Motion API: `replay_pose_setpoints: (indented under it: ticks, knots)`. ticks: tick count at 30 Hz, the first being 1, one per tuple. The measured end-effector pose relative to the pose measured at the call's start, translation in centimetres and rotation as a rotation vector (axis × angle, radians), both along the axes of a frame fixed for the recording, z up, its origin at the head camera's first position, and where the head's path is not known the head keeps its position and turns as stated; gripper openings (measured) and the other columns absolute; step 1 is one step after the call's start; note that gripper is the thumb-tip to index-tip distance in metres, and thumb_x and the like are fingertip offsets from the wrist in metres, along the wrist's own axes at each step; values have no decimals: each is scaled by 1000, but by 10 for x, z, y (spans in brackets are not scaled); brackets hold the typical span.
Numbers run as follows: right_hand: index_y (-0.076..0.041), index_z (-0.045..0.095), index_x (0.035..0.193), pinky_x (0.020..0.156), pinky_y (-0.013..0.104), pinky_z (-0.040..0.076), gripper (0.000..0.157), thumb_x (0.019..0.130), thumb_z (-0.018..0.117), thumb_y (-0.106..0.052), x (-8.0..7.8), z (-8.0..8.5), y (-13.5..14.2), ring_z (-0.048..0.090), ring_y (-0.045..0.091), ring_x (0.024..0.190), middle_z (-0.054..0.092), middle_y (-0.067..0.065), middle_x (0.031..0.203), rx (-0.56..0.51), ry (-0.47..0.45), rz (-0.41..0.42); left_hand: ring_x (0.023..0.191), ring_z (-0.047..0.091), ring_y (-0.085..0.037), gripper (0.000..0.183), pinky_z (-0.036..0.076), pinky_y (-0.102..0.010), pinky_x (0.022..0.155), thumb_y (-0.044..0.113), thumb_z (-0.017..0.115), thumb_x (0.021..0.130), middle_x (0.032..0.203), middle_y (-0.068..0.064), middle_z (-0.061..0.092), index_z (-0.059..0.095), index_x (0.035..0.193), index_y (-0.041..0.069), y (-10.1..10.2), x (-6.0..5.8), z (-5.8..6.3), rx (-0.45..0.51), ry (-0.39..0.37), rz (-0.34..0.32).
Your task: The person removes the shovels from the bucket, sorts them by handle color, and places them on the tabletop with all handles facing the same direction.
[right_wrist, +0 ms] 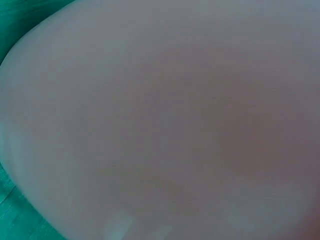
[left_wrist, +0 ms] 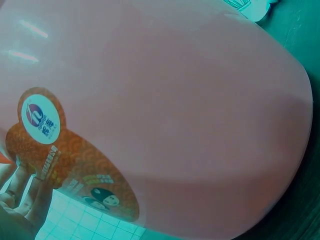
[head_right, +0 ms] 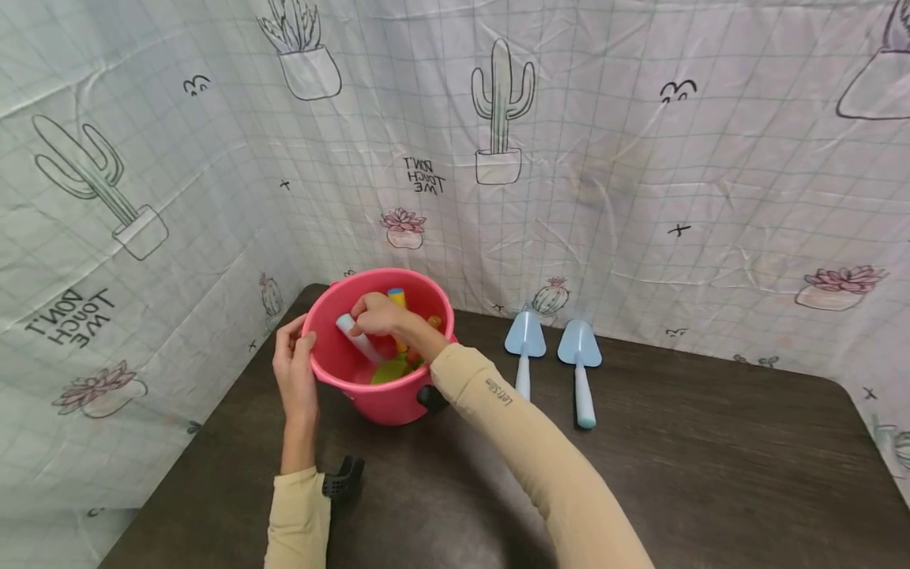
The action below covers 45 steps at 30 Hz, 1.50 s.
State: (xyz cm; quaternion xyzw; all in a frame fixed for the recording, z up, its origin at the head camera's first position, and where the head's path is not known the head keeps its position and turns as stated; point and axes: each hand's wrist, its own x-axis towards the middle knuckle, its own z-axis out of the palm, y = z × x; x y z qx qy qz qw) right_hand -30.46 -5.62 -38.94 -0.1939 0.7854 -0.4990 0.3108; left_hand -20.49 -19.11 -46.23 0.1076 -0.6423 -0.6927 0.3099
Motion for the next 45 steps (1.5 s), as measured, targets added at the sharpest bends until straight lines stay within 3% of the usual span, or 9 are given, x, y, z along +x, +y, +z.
replay_pose_setpoints:
  ticks: [11, 20, 24, 32, 45]
  knots:
    - [4, 48, 137, 106, 53, 46, 48, 94, 67, -4, 0, -1, -2, 50, 28, 114, 55, 18, 130, 38, -54, 63, 113, 60, -36, 39, 56, -34, 95, 12, 52, 99, 127, -13, 62, 59, 136, 3, 1, 0, 1, 9, -2, 1]
    - [1, 45, 139, 103, 45, 50, 49, 95, 65, -2, 0, 2, -1, 49, 29, 120, 52, 16, 133, 44, -111, 42, 112, 60, -32, 38, 55, -33, 94, 13, 52, 99, 127, -12, 62, 59, 136, 3, 1, 0, 1, 8, -1, 0]
    - [3, 48, 140, 101, 43, 52, 51, 93, 66, -1, 1, 2, -1, 50, 29, 122, 53, 17, 135, 44, -80, 60, 111, 60, -29, 39, 55, -31, 94, 13, 52, 99, 127, -11, 62, 59, 136, 3, 1, -1, 0, 0, -4, 1]
    - [6, 61, 126, 95, 41, 55, 36, 92, 68, 3, 2, 2, 1, 56, 27, 109, 61, 17, 124, 6, -19, 37, 112, 60, -27, 39, 55, -30, 94, 13, 51, 100, 129, -12, 62, 58, 137, 3, -1, -1, -1, 3, 2, -6]
    - [6, 62, 131, 96, 45, 56, 42, 90, 71, 3, 4, 1, 2, 58, 30, 114, 64, 18, 125, -82, 38, 12, 110, 61, -24, 39, 55, -29, 93, 14, 51, 100, 128, -11, 62, 59, 137, 3, -2, -1, -1, 5, -1, -4]
